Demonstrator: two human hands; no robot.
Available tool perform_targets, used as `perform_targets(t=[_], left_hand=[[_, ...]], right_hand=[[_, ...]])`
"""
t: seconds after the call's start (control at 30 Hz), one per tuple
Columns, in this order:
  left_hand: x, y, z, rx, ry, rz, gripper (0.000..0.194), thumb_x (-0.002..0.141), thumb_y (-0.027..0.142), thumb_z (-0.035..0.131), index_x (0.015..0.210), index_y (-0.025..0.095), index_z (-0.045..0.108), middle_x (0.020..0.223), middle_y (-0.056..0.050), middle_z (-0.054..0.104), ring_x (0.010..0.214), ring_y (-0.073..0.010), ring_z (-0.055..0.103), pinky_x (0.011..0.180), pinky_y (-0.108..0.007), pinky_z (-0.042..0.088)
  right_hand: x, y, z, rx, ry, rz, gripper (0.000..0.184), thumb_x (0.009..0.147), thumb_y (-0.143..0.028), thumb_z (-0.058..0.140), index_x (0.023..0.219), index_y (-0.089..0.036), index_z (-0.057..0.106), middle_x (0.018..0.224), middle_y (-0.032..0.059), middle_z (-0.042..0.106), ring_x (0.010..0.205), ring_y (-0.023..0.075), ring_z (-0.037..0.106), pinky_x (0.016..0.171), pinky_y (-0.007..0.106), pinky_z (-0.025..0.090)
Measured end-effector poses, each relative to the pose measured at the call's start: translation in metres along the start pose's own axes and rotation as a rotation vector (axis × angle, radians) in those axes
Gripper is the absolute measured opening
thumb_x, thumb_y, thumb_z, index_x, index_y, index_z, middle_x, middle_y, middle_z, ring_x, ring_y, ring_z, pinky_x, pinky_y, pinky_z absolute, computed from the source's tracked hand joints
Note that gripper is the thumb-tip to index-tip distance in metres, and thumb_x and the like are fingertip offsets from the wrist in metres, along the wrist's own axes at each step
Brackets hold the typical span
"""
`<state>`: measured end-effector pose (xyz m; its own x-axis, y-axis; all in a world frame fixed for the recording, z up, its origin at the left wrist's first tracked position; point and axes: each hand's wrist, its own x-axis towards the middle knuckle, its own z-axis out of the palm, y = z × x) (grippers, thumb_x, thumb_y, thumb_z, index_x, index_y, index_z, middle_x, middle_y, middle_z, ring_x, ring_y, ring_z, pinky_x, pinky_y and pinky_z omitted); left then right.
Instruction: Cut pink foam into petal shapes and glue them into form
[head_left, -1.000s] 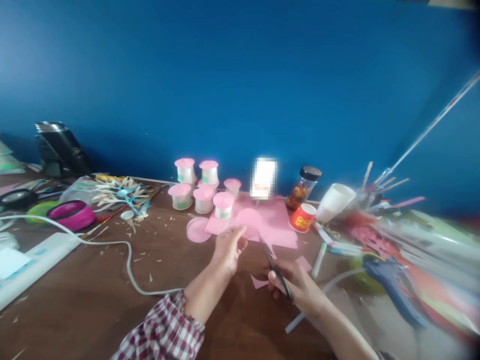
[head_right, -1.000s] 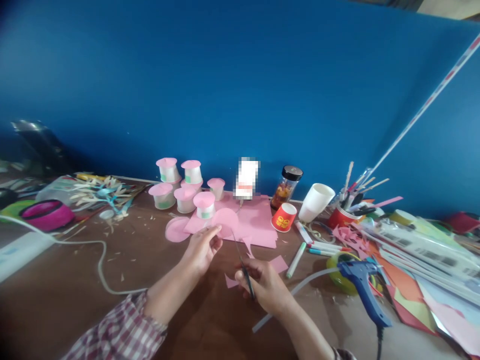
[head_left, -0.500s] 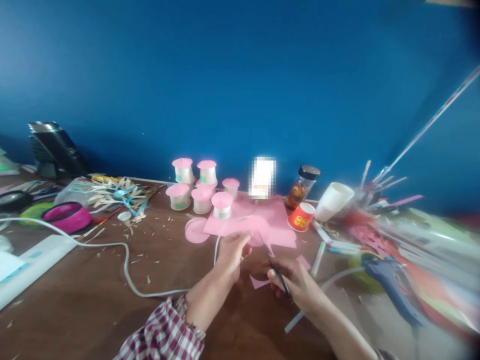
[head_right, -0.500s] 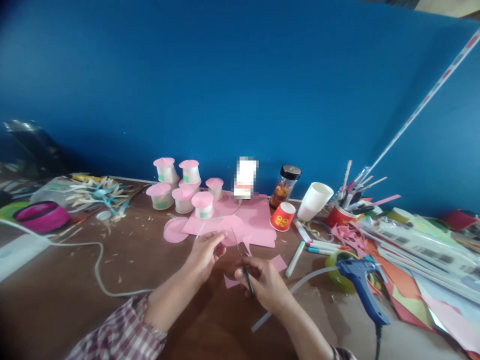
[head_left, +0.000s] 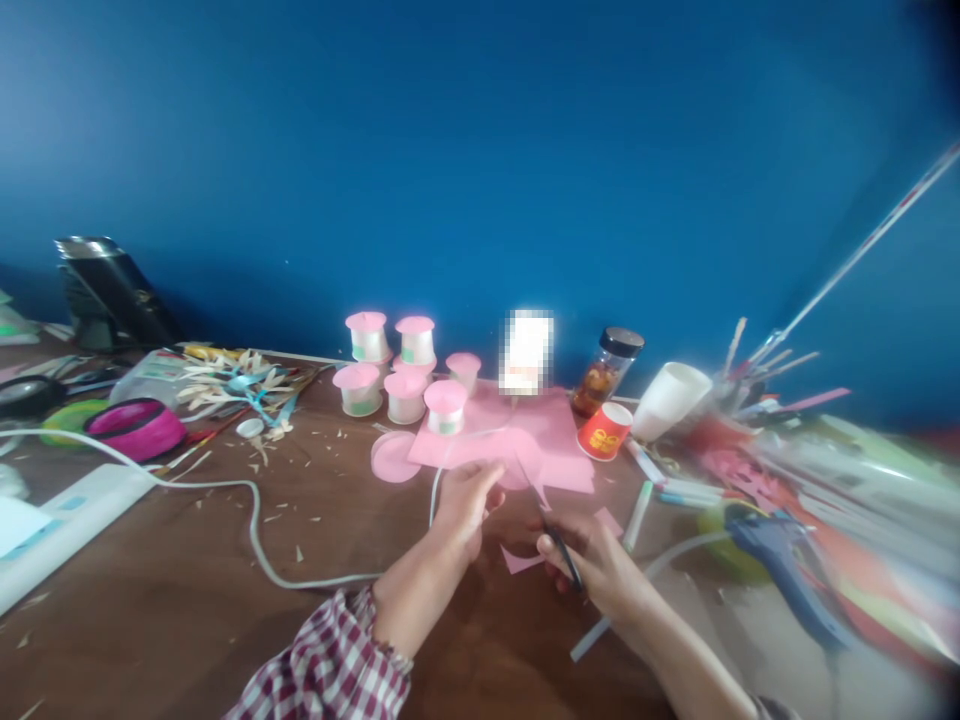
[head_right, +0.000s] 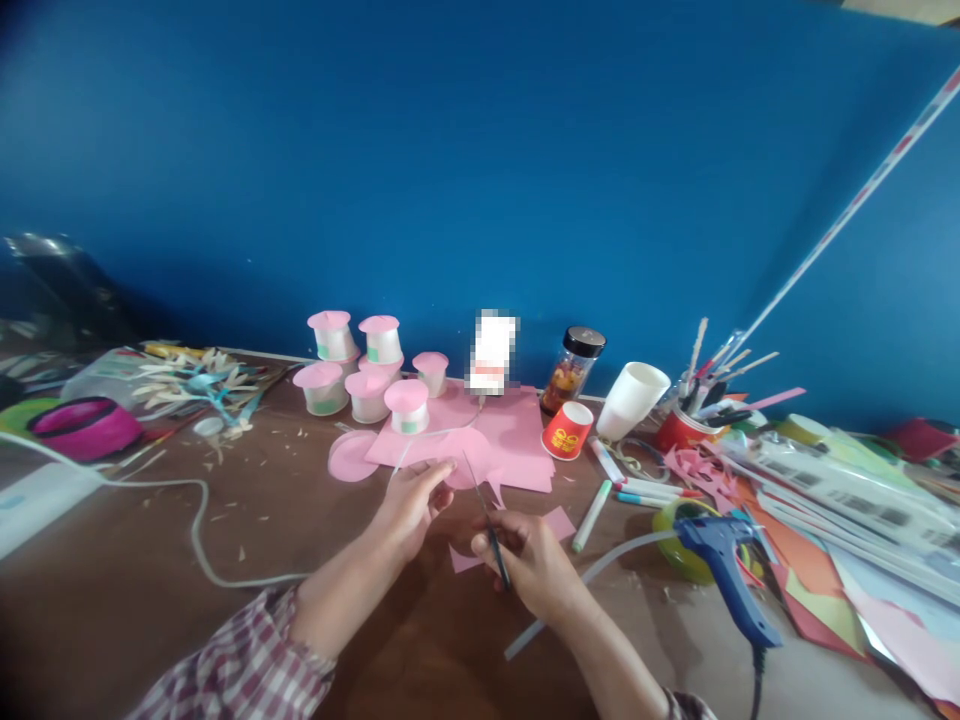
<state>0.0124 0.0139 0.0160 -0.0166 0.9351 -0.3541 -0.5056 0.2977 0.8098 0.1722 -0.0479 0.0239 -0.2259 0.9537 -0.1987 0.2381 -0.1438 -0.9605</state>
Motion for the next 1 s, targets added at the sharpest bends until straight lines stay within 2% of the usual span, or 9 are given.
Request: perform_targets(t=[0.6, 1.0], left_hand=[[0.0006, -0.0016, -0.0014, -0.021, 0.022, -0.011, 0.023, 0.057, 0.029, 0.078, 0.061, 0.013, 0.061, 0.057, 0.001, 0.055, 0.051, -0.0061, 0.050, 0.052, -0.019, 0.040], [-0.0012, 0.0006, 0.0003, -0.075, 0.035, -0.035, 0.025, 0.054, 0.027, 0.081, 0.061, 0.013, 0.062, 0.056, 0.003, 0.055, 0.051, -0.0057, 0.051, 0.051, -0.019, 0.040]], right_hand=[[-0.0011, -0.0024, 0.0027, -0.007, 0.030, 0.039, 0.043, 0.074, -0.049, 0.067, 0.096, -0.012, 0.062, 0.051, -0.0059, 0.049, 0.041, 0.0083, 0.045, 0.037, 0.018, 0.033], [-0.0020, -0.0035, 0.0026, -0.027, 0.055, 0.046, 0.044, 0.073, -0.051, 0.068, 0.096, -0.013, 0.064, 0.049, -0.0064, 0.047, 0.040, 0.0086, 0.044, 0.038, 0.019, 0.035]])
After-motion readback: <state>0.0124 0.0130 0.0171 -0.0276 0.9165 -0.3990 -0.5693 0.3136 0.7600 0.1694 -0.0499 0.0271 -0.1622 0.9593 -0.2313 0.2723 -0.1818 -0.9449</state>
